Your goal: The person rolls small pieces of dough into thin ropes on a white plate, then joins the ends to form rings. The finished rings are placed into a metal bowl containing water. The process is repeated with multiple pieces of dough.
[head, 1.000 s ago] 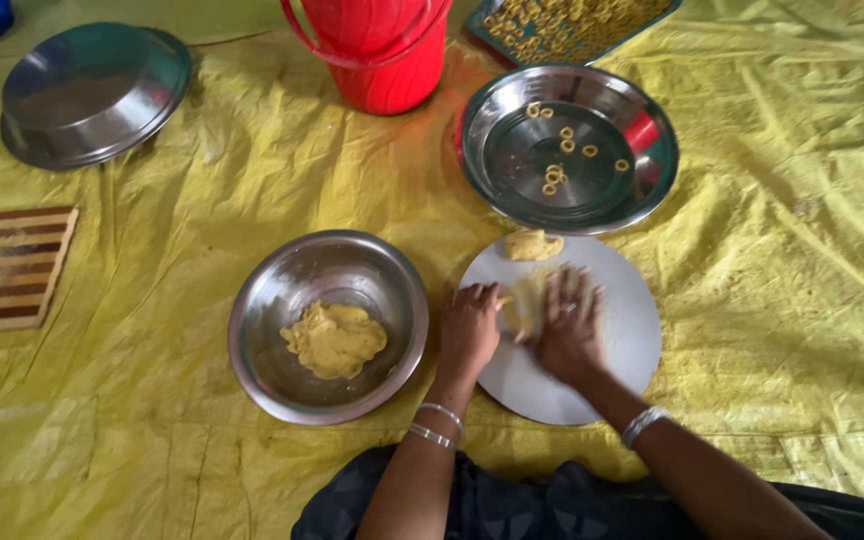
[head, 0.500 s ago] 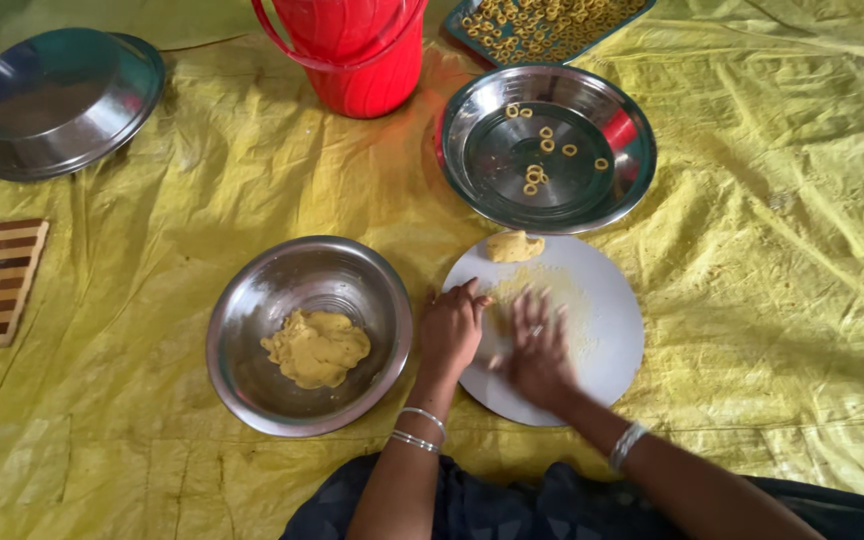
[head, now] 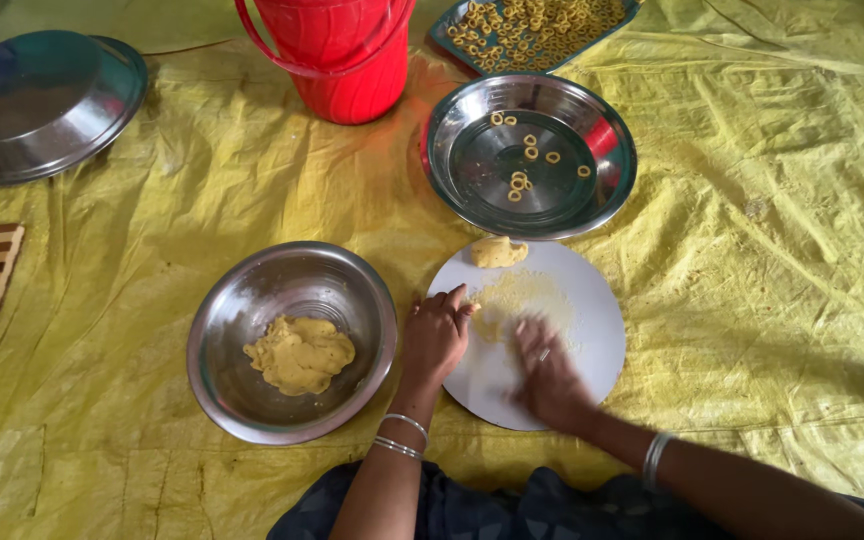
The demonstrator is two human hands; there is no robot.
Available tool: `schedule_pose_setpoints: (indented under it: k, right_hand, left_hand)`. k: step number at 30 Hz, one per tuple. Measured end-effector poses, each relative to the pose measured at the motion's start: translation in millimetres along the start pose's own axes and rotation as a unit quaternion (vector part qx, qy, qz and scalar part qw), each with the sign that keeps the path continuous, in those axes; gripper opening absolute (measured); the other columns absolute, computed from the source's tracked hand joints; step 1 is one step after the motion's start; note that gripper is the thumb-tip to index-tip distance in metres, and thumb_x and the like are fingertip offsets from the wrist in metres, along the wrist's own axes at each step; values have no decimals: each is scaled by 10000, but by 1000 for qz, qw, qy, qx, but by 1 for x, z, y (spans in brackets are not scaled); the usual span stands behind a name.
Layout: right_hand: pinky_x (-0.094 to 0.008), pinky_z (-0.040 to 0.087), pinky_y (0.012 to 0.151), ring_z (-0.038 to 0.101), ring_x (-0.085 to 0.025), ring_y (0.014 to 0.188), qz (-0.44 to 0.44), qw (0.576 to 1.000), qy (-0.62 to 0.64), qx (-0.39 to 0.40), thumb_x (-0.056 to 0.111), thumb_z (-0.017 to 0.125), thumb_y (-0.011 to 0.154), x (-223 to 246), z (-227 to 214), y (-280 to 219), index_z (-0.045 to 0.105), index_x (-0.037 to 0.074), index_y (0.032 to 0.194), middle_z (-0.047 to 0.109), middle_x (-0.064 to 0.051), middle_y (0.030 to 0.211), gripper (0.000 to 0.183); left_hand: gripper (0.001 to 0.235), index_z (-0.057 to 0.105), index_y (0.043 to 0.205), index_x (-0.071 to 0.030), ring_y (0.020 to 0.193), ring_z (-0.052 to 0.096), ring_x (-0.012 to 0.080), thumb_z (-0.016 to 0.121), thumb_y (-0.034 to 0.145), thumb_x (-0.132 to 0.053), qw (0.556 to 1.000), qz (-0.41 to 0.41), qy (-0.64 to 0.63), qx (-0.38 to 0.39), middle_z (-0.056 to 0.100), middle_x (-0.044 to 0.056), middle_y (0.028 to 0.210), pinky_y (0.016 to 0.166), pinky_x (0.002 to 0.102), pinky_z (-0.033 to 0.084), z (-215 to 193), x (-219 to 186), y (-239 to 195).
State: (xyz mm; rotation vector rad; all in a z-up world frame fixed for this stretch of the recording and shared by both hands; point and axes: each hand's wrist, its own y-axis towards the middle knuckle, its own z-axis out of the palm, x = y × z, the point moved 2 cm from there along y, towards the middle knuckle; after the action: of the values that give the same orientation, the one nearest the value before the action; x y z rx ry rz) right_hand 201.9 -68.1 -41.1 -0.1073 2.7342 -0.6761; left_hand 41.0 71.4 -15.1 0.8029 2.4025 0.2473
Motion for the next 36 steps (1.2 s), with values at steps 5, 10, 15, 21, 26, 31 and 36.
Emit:
schedule_pose_setpoints:
  k: [5,10,15,21,26,31,36]
  right_hand:
    - [-569,111,1225,82,-566,1475,-31,955,-47,-291,723,295,995,-2,-6,-7,160,-196,1581,181,-447,1543,1098]
    - [-504,37,1242,-86,-420,1523,126,970,145,-146,640,265,986,-94,-6,42,-34,-93,1556,-76,-281,1646,975]
    - [-522,57,1242,-46,-465,1536,-43,993,44,-99,589,333,1038,-21,8,-21,-54,-159,1542,-43,-357,1638,981]
    - [-498,93,1234,14,-431,1542,-123,949,85,-279,602,366,983,-26,-5,-36,-4,-83,1563,11,-295,1657,971]
    - [-505,61,1215,-37,-430,1531,-1,973,174,-154,646,405,973,-30,7,-14,-11,-90,1546,-40,-308,1644,1020]
    - [-481,74,1252,-2,-355,1568,-118,969,166,-143,644,415,957,-29,-4,-27,42,-50,1560,-16,-241,1683,992]
    - [-510,62,1242,-35,-433,1537,12,991,105,-83,652,406,1004,-41,-17,-18,26,-75,1575,-35,-296,1660,1000]
  left_hand:
    - [476,664,1300,-110,1018,694,303,563,999,-464,999,-2,17,37,737,116,1093,1067,540,444,-4,3,1]
    - [520,654,1325,-99,1026,690,309,528,1007,-491,999,14,36,34,736,114,1122,1073,548,429,-4,1,0]
    - [549,651,1333,-95,1085,685,291,495,1018,-516,999,17,19,29,736,105,1159,1120,543,406,-2,3,-1]
    - [588,624,1379,-91,1106,663,298,487,1014,-531,998,6,29,59,728,123,1160,1137,544,376,-1,4,-1]
    - [597,617,1385,-90,1106,665,293,476,1018,-538,997,9,38,64,725,119,1176,1140,533,387,0,4,-6]
    - [630,576,1419,-81,1213,612,288,477,998,-538,997,24,12,67,680,111,1264,1107,520,419,-3,2,-9]
    - [627,580,1407,-81,1353,500,365,496,999,-549,995,78,60,36,544,194,1445,1092,524,419,-14,-4,-18]
